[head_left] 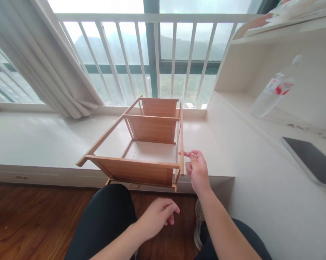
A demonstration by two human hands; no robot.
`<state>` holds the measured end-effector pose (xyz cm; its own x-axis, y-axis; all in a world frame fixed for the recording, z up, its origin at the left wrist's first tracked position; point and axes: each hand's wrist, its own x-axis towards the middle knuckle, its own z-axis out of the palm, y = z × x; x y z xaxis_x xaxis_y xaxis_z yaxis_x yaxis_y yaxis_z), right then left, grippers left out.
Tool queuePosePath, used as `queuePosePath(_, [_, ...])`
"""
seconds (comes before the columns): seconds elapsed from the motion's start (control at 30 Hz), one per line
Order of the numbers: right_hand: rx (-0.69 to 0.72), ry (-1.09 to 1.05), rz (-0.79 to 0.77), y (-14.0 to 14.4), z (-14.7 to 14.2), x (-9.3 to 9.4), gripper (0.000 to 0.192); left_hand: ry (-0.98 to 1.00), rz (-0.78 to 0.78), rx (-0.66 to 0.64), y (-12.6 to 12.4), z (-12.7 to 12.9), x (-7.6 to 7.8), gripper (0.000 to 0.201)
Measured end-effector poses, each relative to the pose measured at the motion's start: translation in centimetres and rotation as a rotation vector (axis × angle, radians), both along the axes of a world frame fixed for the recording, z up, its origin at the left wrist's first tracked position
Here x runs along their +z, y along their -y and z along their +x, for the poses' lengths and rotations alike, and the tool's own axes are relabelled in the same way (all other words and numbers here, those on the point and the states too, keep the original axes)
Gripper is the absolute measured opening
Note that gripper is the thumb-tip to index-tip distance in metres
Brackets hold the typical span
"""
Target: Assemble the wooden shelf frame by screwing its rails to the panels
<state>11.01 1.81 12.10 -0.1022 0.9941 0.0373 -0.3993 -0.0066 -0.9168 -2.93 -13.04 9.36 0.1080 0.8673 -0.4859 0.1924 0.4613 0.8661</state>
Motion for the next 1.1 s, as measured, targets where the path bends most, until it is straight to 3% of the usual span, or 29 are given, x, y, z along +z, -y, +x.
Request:
queuePosePath(0.03, [0.02, 0.006, 0.0, 0.1, -0.2, -0.2, 0.042, -0.014, 0.108, -0.04, 0.9, -0.4, 2.9, 0.044])
queuePosePath(0.1, [0.052, 0.023, 0.015, 0.4, -0.5, -0.1, 0.039, -0.24, 0.705, -0.219, 1.5, -0.9, 8.8, 0.03])
queuePosePath(0.17, [0.054, 0.058, 0.046, 0.7, -0.9, 0.1, 0.036, -0.466, 1.127, -0.163, 0.2, -1.3, 13.3, 0.013])
queuePosePath(0.23, [0.032, 0.108, 0.088, 1.0, -1.2, 0.2, 0.034, -0.735, 1.141, -0.11, -2.6, -1.6, 15.4, 0.024])
queuePosePath(0.33, [-0.003, 0.183, 0.148, 1.1, -1.4, 0.0, 0.033, -0.889, 0.936, -0.277, -7.0, -2.1, 14.9, 0.052])
queuePosePath(0.43, [-0.006, 0.202, 0.167, 0.9, -1.4, -0.6, 0.033, -0.92, 0.791, -0.379, -9.1, -2.4, 12.8, 0.054])
queuePosePath(0.53, [-0.013, 0.207, 0.182, 0.6, -1.3, -0.9, 0.032, -0.957, 0.815, -0.355, -9.2, -2.5, 11.8, 0.053])
queuePosePath(0.7, [-0.057, 0.297, 0.271, 0.3, -0.6, -0.8, 0.029, -0.955, 0.821, -0.326, -8.8, -2.3, 11.8, 0.049])
queuePosePath(0.97, [-0.073, 0.468, 0.598, 0.6, 2.9, -0.8, 0.016, -0.888, 0.869, -0.28, -9.7, -1.9, 11.4, 0.045])
queuePosePath(1.1, [-0.071, 0.508, 0.671, 0.6, 3.7, -1.0, 0.016, -0.845, 0.865, -0.272, -10.0, -1.7, 11.6, 0.044])
